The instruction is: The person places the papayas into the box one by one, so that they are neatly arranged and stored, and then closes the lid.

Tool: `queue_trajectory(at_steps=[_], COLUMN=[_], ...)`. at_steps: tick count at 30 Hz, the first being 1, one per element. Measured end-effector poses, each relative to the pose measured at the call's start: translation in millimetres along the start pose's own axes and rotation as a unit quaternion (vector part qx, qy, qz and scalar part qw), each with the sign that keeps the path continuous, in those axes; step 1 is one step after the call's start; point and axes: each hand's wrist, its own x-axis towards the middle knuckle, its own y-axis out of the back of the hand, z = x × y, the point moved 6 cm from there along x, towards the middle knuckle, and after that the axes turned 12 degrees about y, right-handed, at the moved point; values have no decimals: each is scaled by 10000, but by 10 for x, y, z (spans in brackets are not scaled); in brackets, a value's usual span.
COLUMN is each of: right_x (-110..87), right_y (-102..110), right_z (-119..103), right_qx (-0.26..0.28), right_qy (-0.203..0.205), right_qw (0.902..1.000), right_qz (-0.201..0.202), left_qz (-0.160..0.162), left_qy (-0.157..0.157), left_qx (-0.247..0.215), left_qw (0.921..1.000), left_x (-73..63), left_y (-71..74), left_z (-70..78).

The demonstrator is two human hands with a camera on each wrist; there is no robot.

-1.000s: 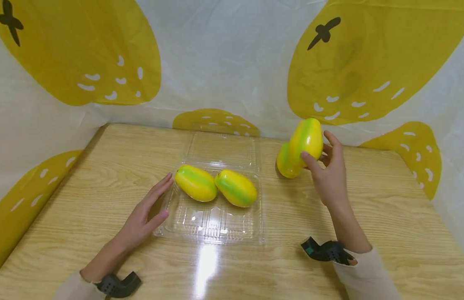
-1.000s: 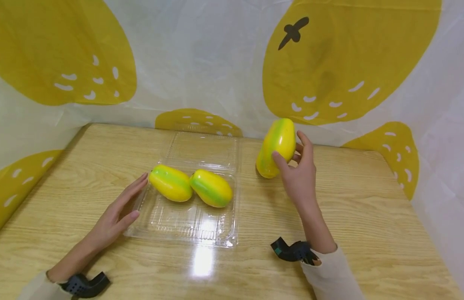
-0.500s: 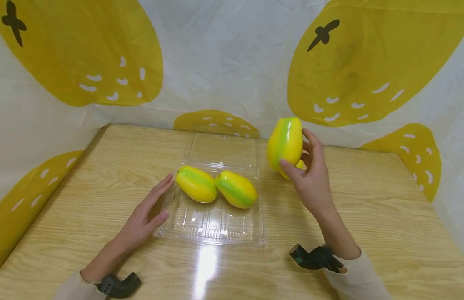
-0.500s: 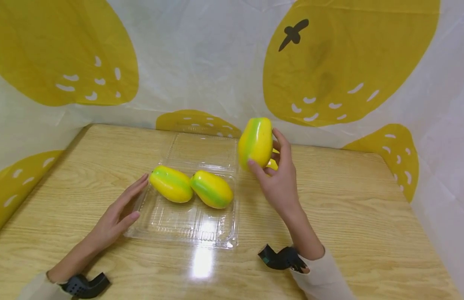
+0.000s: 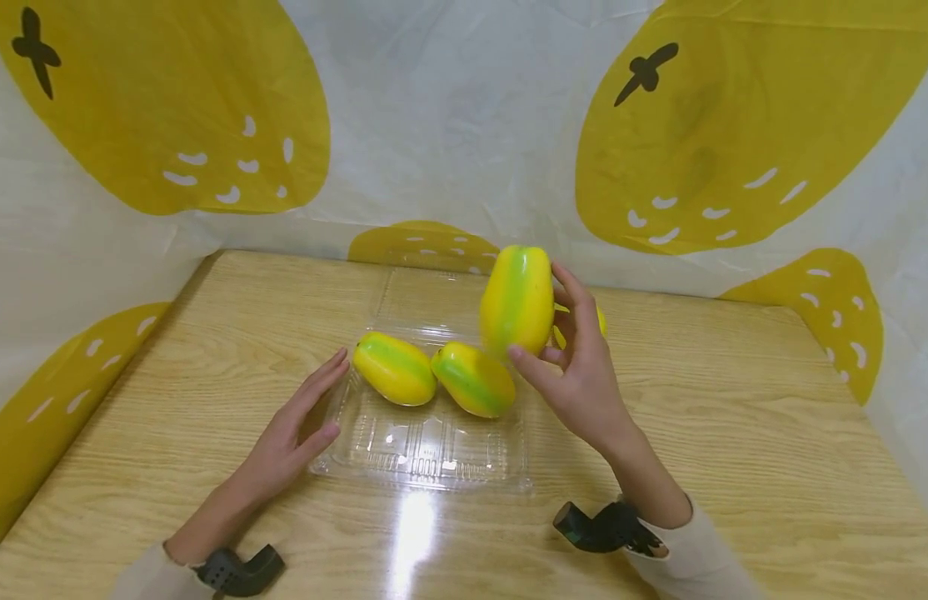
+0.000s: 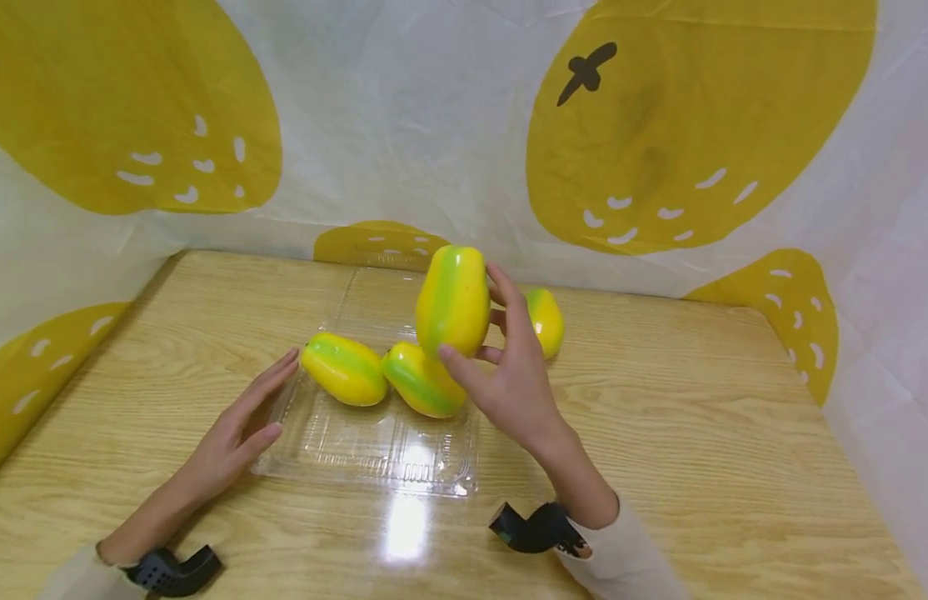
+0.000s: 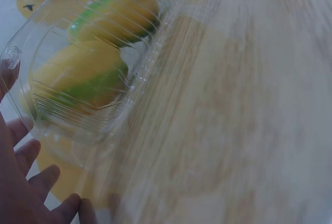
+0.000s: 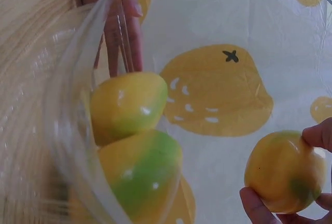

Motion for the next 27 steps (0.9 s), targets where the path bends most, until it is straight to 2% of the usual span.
queue_trajectory(at_steps=[6,12,20,23,27], right_x=[15,28,-36,-63,-111], right_y=[-261,-515,-691,-770,-883], right_z=[-91,-146,-149,-150,-139], right_qx=[93,-96,-356,-457,-498], right_qy=[307,562,469,521,572], right_qw=[9986,9950,9911,9886,9859], right_qz=[-426,-816,-1194,-1339,-1494], left_qz=[0,11,-37,-46,-77], left_qy=[-26,-51,9,46,109], left_qx=[-18,-11,-51,-50,0], left_qw=[10000,10000,10000,10000,9999], left_x=[-12,-3,20,32,31], left_y=[7,18,-23,-10,-1], left_z=[2,12,14,150,142])
